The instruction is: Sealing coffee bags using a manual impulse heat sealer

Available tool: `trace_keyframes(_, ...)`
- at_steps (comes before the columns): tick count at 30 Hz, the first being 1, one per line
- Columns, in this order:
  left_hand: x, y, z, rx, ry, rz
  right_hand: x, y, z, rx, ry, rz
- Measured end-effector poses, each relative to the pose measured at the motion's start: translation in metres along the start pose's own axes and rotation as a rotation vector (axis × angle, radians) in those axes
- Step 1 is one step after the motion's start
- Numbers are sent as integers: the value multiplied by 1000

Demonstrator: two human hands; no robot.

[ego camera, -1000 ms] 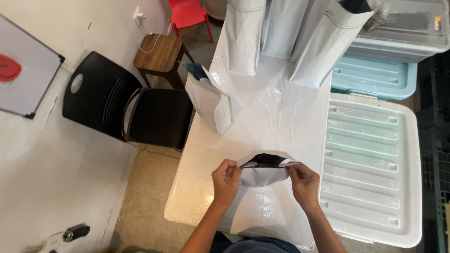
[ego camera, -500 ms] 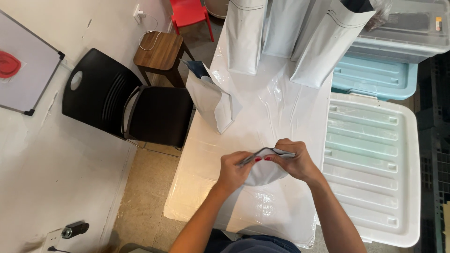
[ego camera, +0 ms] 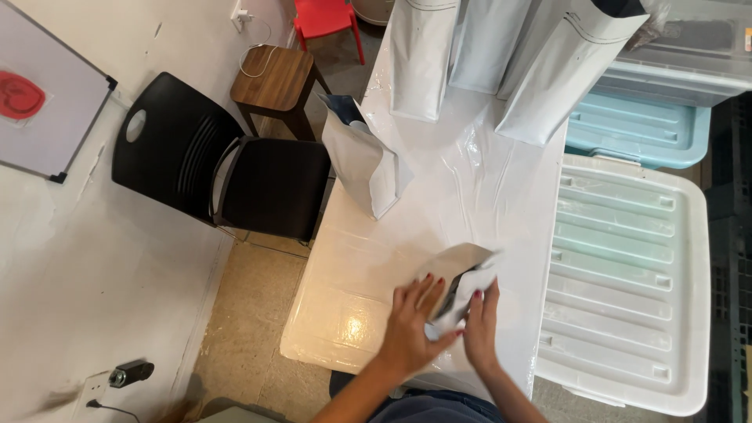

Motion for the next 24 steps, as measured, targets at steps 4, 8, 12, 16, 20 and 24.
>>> trace_keyframes(4, -36, -15, 0, -13, -18, 3, 59, 28, -10, 48, 113, 106)
trace_keyframes(8, -60, 48, 2, -39, -387, 303, 55, 60, 0, 329, -32, 295)
trace_keyframes(12, -23, 61, 33, -130, -447, 475, 0, 40, 24, 54, -132, 727)
trace_keyframes(16, -9, 55, 35, -372, -484, 465, -10, 36, 11, -95, 121, 669)
trace_keyframes(20, -15, 64, 34, -330, -495, 533, -12, 59, 9, -165, 13, 587)
trace_keyframes(24, -20, 80, 33, -429, -393, 622, 1, 50, 13, -292, -15, 524)
Point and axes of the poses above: each hand's wrist, its own x-axis towards the middle knuckle, its own z-axis out of the back of the hand, y = z × x, the point moved 5 cm from there along x, towards the middle knuckle, and after that the axes turned 9 degrees about -y, right-handed, at the moved point
